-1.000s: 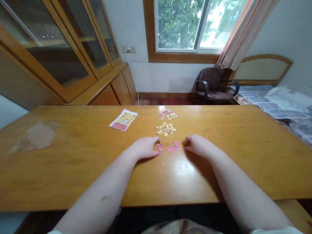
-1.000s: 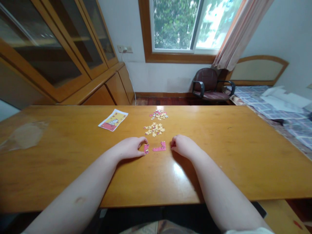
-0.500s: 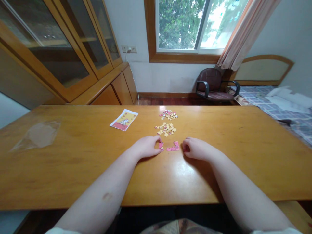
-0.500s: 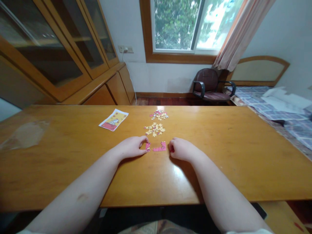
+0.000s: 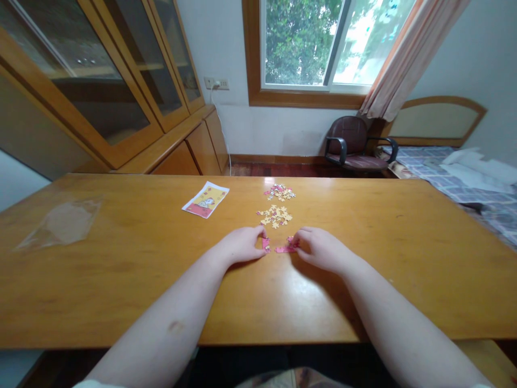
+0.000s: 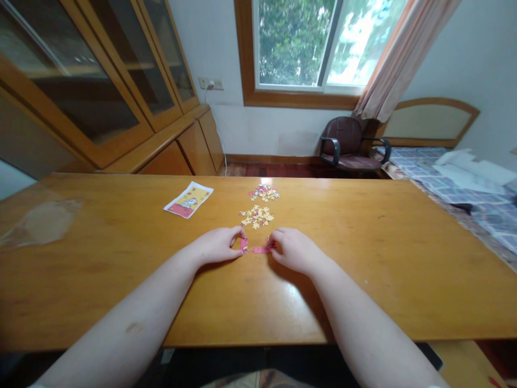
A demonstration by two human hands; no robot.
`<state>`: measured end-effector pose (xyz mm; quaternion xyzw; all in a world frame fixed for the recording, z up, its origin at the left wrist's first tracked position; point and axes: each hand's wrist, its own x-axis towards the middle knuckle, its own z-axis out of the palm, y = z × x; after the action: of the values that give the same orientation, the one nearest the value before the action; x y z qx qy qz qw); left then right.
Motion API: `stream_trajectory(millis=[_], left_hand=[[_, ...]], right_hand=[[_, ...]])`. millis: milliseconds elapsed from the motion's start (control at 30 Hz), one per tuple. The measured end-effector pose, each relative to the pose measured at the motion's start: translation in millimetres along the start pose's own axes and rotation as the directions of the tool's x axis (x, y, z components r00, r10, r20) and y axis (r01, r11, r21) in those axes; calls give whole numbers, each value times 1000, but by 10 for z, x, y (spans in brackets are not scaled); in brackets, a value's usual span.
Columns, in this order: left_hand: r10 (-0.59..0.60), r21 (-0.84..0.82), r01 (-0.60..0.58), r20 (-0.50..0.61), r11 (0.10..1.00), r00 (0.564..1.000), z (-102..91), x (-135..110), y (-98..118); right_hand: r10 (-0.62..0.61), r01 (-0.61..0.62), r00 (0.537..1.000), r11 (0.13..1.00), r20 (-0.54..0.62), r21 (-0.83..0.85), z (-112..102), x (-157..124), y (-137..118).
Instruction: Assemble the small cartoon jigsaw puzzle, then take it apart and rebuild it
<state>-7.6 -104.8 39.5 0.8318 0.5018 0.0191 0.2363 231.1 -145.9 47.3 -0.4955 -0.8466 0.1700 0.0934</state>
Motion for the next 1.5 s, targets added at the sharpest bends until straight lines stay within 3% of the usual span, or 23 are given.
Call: stream_trajectory(millis=[200,467,767,1100,1500], left_hand=[[12,-2,-12,10,1000,1000,-7,-2,3],[28,23,-28,8,999,1000,4,5,-19],[34,5,-34,2,999,999,11,9,-27],[49,16,-49,16,999,999,-2,5,-34],[40,37,-41,35,998,999,8,21,-30]], right_hand=[[-126,130,989,991,-84,45,237,90,-132],[-106,114,985,992,-137,49,495,221,-193],[-98,99,985,995,-140,4,510,243,-186],[-185,181,976,982,-118,-44,533,264,-160],[-205,197,968,978,-147,-64,556,277,-146]])
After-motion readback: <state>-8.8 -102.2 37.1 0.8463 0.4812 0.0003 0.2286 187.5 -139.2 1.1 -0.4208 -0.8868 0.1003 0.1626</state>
